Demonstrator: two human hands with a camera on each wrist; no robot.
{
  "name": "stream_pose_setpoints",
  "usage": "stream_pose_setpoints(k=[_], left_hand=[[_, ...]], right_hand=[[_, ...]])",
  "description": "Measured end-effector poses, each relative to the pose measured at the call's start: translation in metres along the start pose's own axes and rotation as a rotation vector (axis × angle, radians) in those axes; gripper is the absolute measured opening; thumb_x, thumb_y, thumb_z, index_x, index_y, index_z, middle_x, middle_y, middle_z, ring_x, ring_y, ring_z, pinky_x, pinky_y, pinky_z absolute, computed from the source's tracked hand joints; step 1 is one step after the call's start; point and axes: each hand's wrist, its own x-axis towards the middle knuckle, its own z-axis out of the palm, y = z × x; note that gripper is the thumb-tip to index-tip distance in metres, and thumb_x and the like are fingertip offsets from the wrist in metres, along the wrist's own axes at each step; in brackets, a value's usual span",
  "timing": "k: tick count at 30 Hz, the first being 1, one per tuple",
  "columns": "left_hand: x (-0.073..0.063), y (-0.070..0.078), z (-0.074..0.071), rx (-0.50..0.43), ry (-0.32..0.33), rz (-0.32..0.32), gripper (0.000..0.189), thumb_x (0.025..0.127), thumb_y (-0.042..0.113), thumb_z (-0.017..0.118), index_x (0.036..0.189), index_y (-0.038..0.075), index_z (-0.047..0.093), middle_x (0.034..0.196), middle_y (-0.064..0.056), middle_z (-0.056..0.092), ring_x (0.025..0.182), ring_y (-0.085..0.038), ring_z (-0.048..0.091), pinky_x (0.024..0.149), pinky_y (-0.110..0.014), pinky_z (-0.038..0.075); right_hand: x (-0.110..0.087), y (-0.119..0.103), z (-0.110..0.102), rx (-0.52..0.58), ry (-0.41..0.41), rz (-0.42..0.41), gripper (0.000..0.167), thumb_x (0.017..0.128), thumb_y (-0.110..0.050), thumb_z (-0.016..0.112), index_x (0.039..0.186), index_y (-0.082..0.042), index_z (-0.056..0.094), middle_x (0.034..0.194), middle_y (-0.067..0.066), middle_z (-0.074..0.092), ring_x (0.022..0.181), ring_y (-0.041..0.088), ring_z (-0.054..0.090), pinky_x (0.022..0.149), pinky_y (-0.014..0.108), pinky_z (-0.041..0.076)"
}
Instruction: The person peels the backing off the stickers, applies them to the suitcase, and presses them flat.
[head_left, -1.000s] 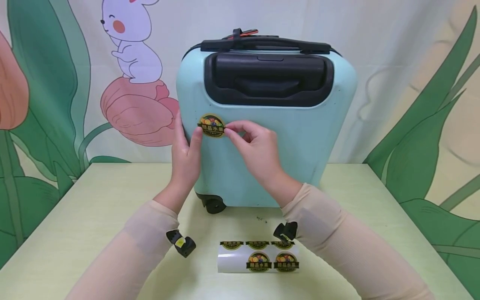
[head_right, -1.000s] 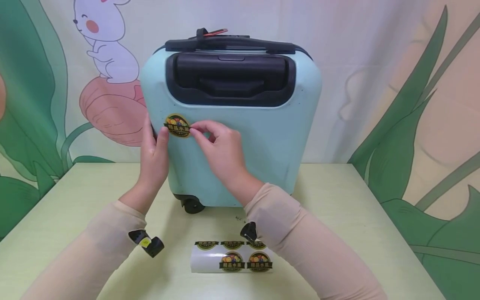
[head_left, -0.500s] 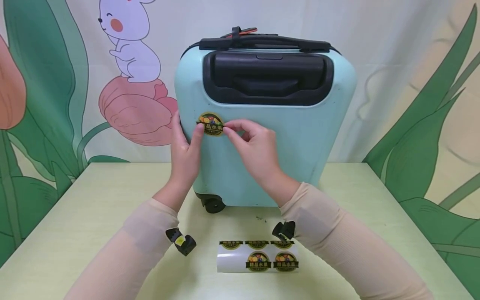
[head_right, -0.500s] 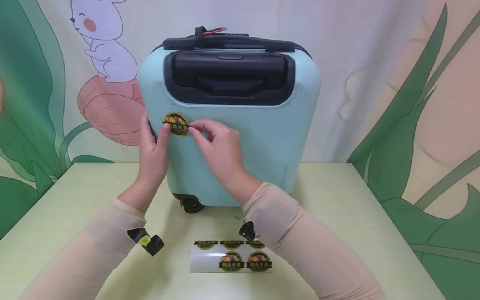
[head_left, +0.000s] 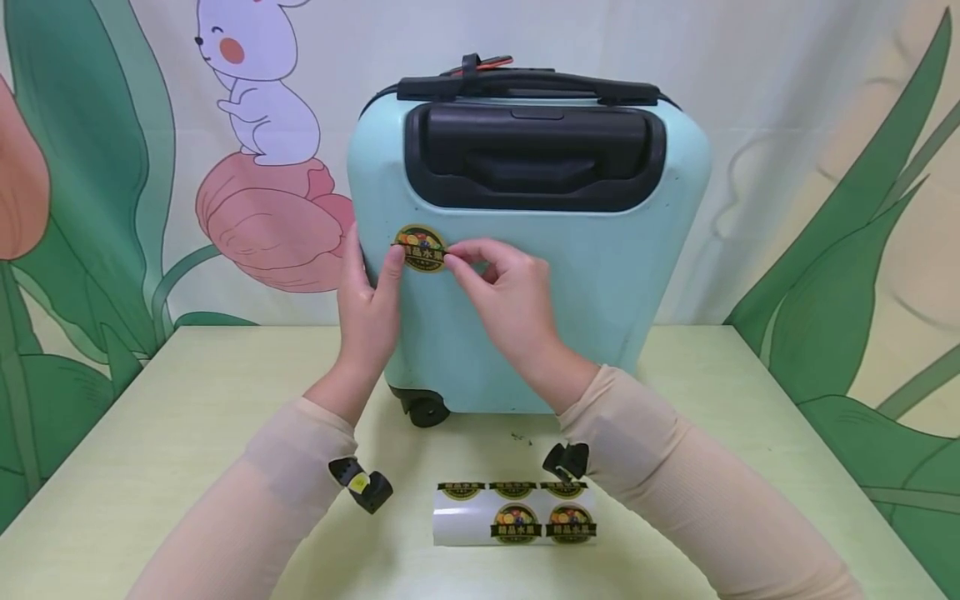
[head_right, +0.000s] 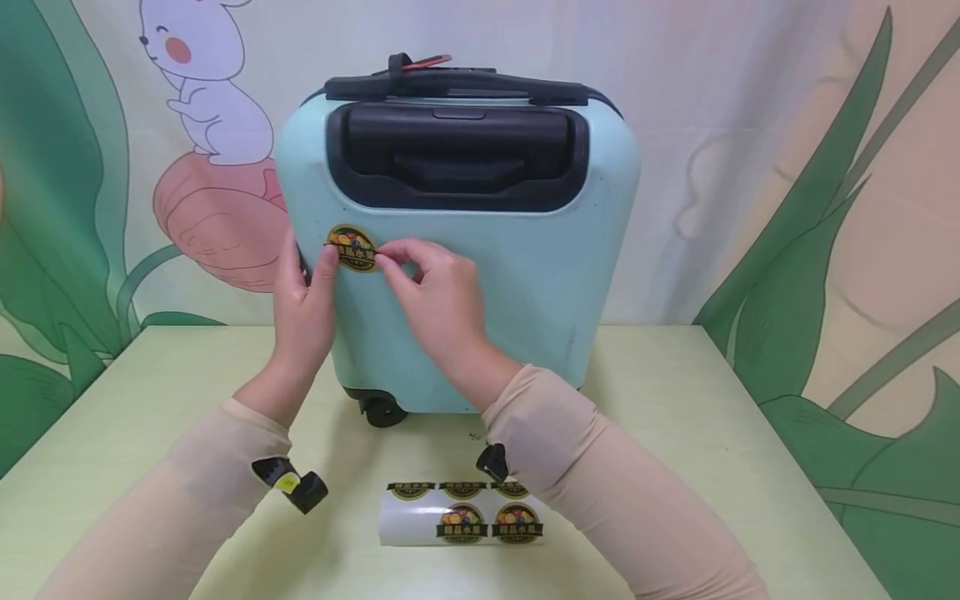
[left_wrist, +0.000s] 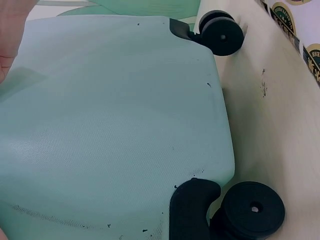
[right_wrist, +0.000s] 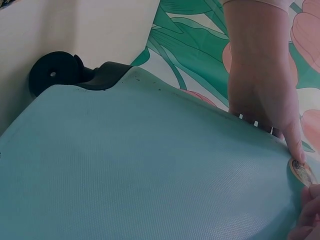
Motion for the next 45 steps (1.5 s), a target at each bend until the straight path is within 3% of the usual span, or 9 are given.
stream_pose_setpoints(k=[8, 16, 20, 23, 26, 30, 34, 40, 45], left_hand=[[-0.002, 0.0, 0.001, -0.015, 0.018, 0.026, 0.046, 0.098, 0.013, 0.045, 0.14, 0.0, 0.032, 0.123, -0.016, 0.05, 0.113, -0.019, 0.048, 0.095, -0.041, 0.041], [-0.003, 0.0, 0.001, 0.0, 0.025, 0.009, 0.045, 0.099, 0.013, 0.042, 0.141, 0.0, 0.03, 0.129, -0.016, 0.047, 0.12, -0.017, 0.044, 0.098, -0.038, 0.039], [-0.004, -0.001, -0.001, 0.015, 0.017, -0.004, 0.046, 0.1, 0.015, 0.04, 0.142, 0.0, 0.029, 0.135, -0.014, 0.044, 0.124, -0.017, 0.04, 0.1, -0.036, 0.037], [-0.004, -0.002, -0.005, 0.024, -0.005, -0.014, 0.047, 0.1, 0.015, 0.04, 0.143, 0.0, 0.028, 0.138, -0.014, 0.041, 0.127, -0.019, 0.037, 0.102, -0.036, 0.034], [-0.003, -0.004, -0.008, 0.018, -0.04, -0.011, 0.052, 0.099, 0.018, 0.042, 0.145, 0.0, 0.024, 0.142, -0.014, 0.036, 0.131, -0.02, 0.032, 0.105, -0.036, 0.03], [0.001, -0.005, -0.01, -0.032, -0.107, -0.018, 0.062, 0.098, 0.023, 0.045, 0.148, 0.004, 0.013, 0.148, -0.01, 0.028, 0.133, -0.016, 0.028, 0.107, -0.036, 0.026], [0.002, -0.012, -0.01, -0.083, -0.138, -0.07, 0.064, 0.097, 0.026, 0.046, 0.149, 0.011, 0.011, 0.144, -0.008, 0.032, 0.13, -0.017, 0.032, 0.106, -0.041, 0.028], [0.005, -0.034, -0.011, -0.049, -0.128, -0.09, 0.063, 0.097, 0.031, 0.049, 0.149, 0.021, 0.015, 0.142, -0.001, 0.035, 0.129, -0.012, 0.033, 0.105, -0.04, 0.029], [0.004, -0.034, -0.011, -0.047, -0.118, -0.085, 0.064, 0.095, 0.036, 0.05, 0.148, 0.024, 0.017, 0.141, 0.001, 0.036, 0.128, -0.011, 0.033, 0.105, -0.04, 0.029]], right_hand=[[0.001, 0.0, -0.002, -0.015, 0.004, -0.012, 0.013, 0.084, -0.011, 0.07, 0.093, -0.002, 0.072, 0.084, 0.005, 0.069, 0.052, 0.011, 0.049, 0.049, 0.022, 0.04], [0.003, 0.002, -0.009, -0.006, 0.03, -0.032, 0.012, 0.084, -0.01, 0.069, 0.092, -0.001, 0.071, 0.082, 0.006, 0.069, 0.053, 0.012, 0.051, 0.051, 0.021, 0.041], [0.005, 0.008, -0.024, -0.062, 0.102, -0.213, 0.011, 0.085, -0.007, 0.066, 0.091, 0.001, 0.07, 0.082, 0.008, 0.068, 0.061, 0.015, 0.053, 0.058, 0.023, 0.041], [0.008, 0.013, -0.045, -0.215, 0.191, -0.426, 0.014, 0.086, -0.006, 0.064, 0.096, 0.001, 0.069, 0.093, 0.011, 0.067, 0.08, 0.023, 0.056, 0.075, 0.033, 0.041], [0.015, 0.018, -0.065, -0.375, 0.235, -0.552, 0.021, 0.085, -0.008, 0.062, 0.104, -0.001, 0.067, 0.107, 0.013, 0.063, 0.1, 0.03, 0.053, 0.096, 0.045, 0.03], [0.019, 0.023, -0.081, -0.58, 0.142, -0.551, 0.034, 0.087, -0.018, 0.063, 0.117, -0.003, 0.062, 0.119, 0.014, 0.059, 0.117, 0.031, 0.046, 0.107, 0.053, 0.009], [0.018, 0.028, -0.081, -0.715, 0.047, -0.537, 0.049, 0.085, -0.029, 0.066, 0.126, -0.003, 0.056, 0.123, 0.014, 0.056, 0.122, 0.032, 0.04, 0.106, 0.057, 0.01], [0.018, 0.035, -0.079, -0.679, 0.039, -0.554, 0.06, 0.078, -0.031, 0.076, 0.127, -0.003, 0.055, 0.122, 0.015, 0.053, 0.121, 0.034, 0.038, 0.107, 0.055, 0.011], [0.02, 0.036, -0.078, -0.647, 0.047, -0.564, 0.057, 0.079, -0.028, 0.075, 0.126, -0.004, 0.056, 0.12, 0.015, 0.054, 0.119, 0.034, 0.038, 0.107, 0.054, 0.01]])
